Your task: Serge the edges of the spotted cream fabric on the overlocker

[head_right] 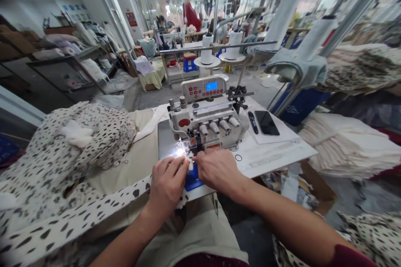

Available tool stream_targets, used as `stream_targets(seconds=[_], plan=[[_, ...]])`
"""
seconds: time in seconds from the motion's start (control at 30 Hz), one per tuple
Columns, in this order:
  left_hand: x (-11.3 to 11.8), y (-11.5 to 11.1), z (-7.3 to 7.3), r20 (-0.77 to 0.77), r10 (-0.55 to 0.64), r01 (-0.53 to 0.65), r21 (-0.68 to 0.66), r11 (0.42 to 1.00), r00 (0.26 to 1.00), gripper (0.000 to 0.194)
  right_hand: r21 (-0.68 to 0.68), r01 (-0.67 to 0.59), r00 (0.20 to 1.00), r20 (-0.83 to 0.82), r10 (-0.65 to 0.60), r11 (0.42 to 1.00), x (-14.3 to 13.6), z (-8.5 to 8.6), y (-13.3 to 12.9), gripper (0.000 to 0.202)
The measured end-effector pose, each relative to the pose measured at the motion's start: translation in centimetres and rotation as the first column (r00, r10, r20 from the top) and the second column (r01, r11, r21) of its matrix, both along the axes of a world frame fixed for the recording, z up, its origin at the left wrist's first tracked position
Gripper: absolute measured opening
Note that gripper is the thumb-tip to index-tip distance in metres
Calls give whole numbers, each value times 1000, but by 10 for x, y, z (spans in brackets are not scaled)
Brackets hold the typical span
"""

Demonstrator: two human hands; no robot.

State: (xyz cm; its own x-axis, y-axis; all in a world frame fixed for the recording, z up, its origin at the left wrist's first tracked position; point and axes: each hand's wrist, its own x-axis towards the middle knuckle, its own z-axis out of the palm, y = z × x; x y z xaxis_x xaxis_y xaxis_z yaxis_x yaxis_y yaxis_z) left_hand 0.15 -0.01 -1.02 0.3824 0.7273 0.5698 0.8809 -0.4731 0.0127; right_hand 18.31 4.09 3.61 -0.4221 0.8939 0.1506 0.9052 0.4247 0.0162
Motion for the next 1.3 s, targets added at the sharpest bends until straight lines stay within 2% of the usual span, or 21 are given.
stream_targets(seconds=[0.67, 1.03, 1.13, 1.2, 1.3], plan=[[-1, 1, 7, 11, -20, 21, -59, 998, 1000, 27, 131, -10, 1000, -10, 11, 991, 0, -8, -2, 35], [1, -1, 10, -27, 1, -2, -27, 1000, 1000, 26, 77, -2, 1000, -1, 2, 997, -3, -4, -3, 36], [0, -3, 11, -83, -32, 33, 2, 999, 996, 29, 92, -14, 1000, 1, 14, 996, -3, -5, -2, 36], [-1, -4, 12, -107, -49, 48, -7, 999, 993, 31, 104, -13, 1000, 3, 13, 995, -3, -6, -2, 36], [-1, -4, 11, -103, -11, 6, -44, 999, 995, 34, 117, -6, 1000, -2, 6, 993, -4, -10, -1, 37]])
